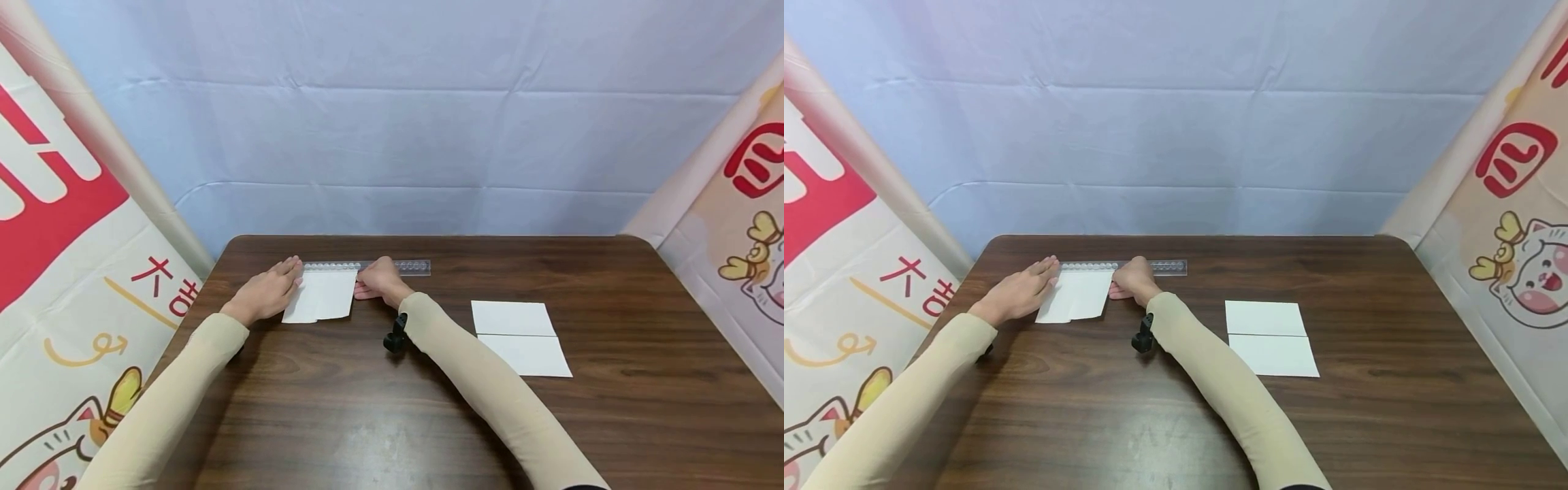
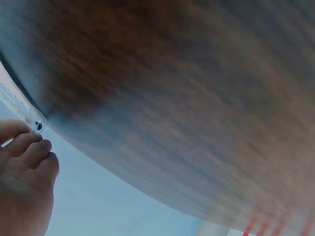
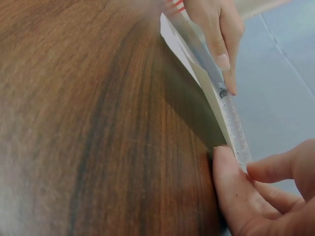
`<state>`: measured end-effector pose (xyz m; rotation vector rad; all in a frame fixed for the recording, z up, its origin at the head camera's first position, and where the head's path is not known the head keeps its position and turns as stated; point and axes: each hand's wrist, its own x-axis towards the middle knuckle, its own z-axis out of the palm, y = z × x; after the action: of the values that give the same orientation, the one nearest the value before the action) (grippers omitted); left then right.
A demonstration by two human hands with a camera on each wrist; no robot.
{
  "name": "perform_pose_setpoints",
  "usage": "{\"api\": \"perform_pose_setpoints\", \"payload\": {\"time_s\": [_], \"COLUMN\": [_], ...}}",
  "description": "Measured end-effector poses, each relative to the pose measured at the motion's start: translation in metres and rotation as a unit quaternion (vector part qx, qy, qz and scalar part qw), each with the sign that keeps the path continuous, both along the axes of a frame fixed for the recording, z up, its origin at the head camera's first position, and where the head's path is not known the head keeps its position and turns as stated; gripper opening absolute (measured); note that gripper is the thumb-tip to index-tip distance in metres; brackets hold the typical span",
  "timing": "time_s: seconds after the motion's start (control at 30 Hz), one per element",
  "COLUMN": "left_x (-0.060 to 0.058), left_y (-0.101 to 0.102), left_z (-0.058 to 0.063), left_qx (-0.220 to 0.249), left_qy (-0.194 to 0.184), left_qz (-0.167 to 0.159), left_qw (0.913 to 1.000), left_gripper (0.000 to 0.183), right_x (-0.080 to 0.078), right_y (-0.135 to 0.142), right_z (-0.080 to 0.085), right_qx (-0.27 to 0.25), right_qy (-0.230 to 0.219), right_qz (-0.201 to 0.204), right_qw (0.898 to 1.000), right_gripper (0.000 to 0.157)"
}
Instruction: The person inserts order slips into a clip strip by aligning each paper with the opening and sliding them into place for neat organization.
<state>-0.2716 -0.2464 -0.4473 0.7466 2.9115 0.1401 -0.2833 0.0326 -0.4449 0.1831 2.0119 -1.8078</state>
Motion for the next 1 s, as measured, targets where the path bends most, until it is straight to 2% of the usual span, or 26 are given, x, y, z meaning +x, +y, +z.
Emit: {"api": "perform_pose_setpoints", "payload": {"time_s": [0.63, 0.87, 1.0], "left_x": [0.0, 0.0, 0.001], "left_y": [0.001, 0.0, 0.0], "left_z": [0.0, 0.0, 0.0], "left_qx": [0.0, -0.001, -0.003], "left_qy": [-0.001, 0.001, 0.0], "left_qz": [-0.004, -0.005, -0.002], "left_qw": [1.0, 1.0, 1.0], "left_gripper": [0.06, 0.06, 0.06], "right_x": [0.007, 0.013, 0.019], "right_y": [0.014, 0.025, 0.036], "right_z": [0.01, 0.014, 0.021], "right_qx": [0.023, 0.047, 0.074], "right_qy": [0.016, 0.052, 0.085], "right_qz": [0.017, 0.035, 0.055], "right_qw": [0.999, 0.997, 0.992], "right_gripper": [0.029, 0.029, 0.029]}}
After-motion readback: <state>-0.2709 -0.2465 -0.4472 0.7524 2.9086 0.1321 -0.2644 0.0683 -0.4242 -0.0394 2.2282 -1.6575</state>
